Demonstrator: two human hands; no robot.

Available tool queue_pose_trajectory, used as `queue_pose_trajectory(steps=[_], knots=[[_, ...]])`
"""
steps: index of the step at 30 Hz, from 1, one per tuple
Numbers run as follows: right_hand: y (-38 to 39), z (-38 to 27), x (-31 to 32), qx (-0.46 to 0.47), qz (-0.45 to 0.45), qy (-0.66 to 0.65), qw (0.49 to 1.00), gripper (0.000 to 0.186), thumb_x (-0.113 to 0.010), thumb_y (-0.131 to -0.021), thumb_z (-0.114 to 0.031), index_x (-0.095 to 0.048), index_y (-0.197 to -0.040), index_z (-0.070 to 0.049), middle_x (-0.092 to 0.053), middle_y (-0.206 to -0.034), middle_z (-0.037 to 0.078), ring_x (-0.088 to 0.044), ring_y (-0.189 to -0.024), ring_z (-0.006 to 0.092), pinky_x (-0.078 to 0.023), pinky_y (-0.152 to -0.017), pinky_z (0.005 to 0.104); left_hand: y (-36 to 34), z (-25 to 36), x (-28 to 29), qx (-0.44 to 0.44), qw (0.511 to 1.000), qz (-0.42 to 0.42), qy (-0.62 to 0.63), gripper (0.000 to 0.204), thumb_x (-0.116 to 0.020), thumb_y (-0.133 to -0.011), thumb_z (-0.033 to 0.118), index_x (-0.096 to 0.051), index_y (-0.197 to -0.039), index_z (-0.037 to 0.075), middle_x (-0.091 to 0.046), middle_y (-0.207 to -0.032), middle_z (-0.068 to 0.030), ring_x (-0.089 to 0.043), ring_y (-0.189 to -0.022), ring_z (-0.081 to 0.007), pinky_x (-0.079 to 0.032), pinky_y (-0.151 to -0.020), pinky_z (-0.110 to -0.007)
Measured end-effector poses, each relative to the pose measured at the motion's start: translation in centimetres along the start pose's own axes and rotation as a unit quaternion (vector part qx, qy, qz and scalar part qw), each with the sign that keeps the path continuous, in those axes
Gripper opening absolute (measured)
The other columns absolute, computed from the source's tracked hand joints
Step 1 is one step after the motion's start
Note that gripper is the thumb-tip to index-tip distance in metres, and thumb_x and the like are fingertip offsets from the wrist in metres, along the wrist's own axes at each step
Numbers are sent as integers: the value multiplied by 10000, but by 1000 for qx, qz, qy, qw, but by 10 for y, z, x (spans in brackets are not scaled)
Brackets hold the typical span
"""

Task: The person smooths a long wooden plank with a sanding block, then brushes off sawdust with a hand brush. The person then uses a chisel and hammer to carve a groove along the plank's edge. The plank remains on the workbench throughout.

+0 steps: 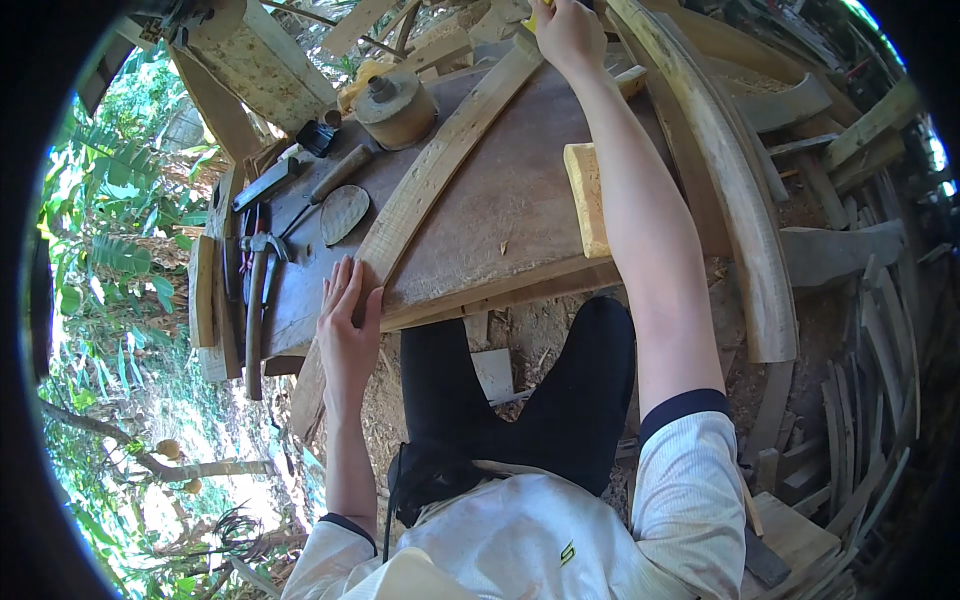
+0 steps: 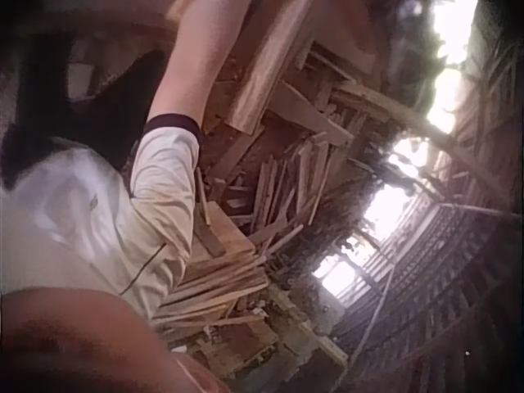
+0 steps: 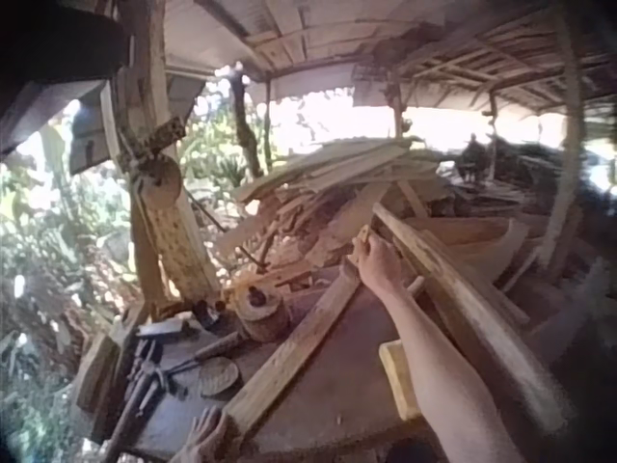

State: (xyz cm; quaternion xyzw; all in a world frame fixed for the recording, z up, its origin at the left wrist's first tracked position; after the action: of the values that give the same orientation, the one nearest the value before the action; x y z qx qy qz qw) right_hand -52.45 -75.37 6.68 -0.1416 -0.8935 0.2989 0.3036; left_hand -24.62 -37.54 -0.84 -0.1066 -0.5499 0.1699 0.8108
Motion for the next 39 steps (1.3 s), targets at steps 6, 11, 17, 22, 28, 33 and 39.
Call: queue_pose_trajectory(steps=[6, 11, 17, 22, 28, 33, 39], knots=[[-15, 34, -5, 12, -3, 40, 999, 489, -618, -1060, -500, -725, -1050, -23, -780, -913, 130, -762, -887, 344, -572, -774, 448, -14, 9, -12, -8, 1000, 6, 20, 468, -694, -1037, 208, -645, -1432, -38, -570, -1540, -274, -492, -1486, -439, -346, -1278, -517], [-8, 34, -3, -31, -70, -37, 996, 464, -630, -1076, -465, -728, -1082, -12, -754, -900, 135, -745, -857, 258, -569, -750, 410, -8, 13, 5, -4, 1000, 14, 17, 536, -772, -981, 248, -660, -1414, -47, -566, -1555, -262, -485, -1503, -424, -359, -1269, -508], [-6, 11, 6, -61, -82, -41, 994, 465, -571, -1107, -423, -733, -1177, 7, -766, -1125, 229, -728, -1085, 415, -573, -892, 510, 33, -13, 45, 82, 996, -24, 23, 618, -886, -859, 190, -683, -1401, -25, -632, -1503, -223, -522, -1484, -393, -433, -1224, -470], [-17, 26, 9, -10, -46, -54, 997, 488, -576, -1103, -433, -732, -1180, 22, -773, -1107, 229, -733, -1075, 409, -573, -888, 503, 56, -23, 40, 104, 992, -22, 71, 492, -834, -891, 87, -721, -1360, -5, -647, -1492, -201, -574, -1444, -358, -461, -1204, -447], [-5, 22, 0, -57, -41, -67, 995, 468, -594, -1091, -441, -732, -1134, 4, -777, -1011, 218, -741, -1019, 404, -572, -867, 496, 50, -20, 34, 71, 997, -8, 27, 424, -787, -928, 60, -735, -1346, 7, -645, -1493, -200, -580, -1434, -368, -463, -1202, -447], [-2, 12, -4, 7, -24, -8, 1000, 442, -608, -1089, -426, -726, -1116, 0, -768, -990, 226, -738, -1015, 412, -569, -866, 498, 32, -11, 28, 22, 999, -44, 22, 484, -771, -947, 85, -687, -1420, 22, -589, -1556, -198, -533, -1474, -380, -432, -1227, -458], [-4, 10, -11, -11, -47, -37, 998, 426, -610, -1092, -397, -720, -1124, 14, -761, -1074, 241, -727, -1044, 432, -566, -880, 517, 34, -20, 33, -2, 997, -75, 31, 531, -758, -952, 82, -645, -1468, 22, -547, -1590, -214, -498, -1493, -404, -389, -1261, -490]])
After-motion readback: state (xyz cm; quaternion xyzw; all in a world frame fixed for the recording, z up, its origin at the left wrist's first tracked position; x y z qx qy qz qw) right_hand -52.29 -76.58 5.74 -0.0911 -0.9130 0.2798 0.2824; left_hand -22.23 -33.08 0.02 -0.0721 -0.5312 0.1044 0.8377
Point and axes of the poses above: each hand's wrist, its own y-axis away from the middle knuckle, its own x-axis out of the back of the hand, z = x × y, the point moved 4 cm from there along -y, towards the middle knuckle
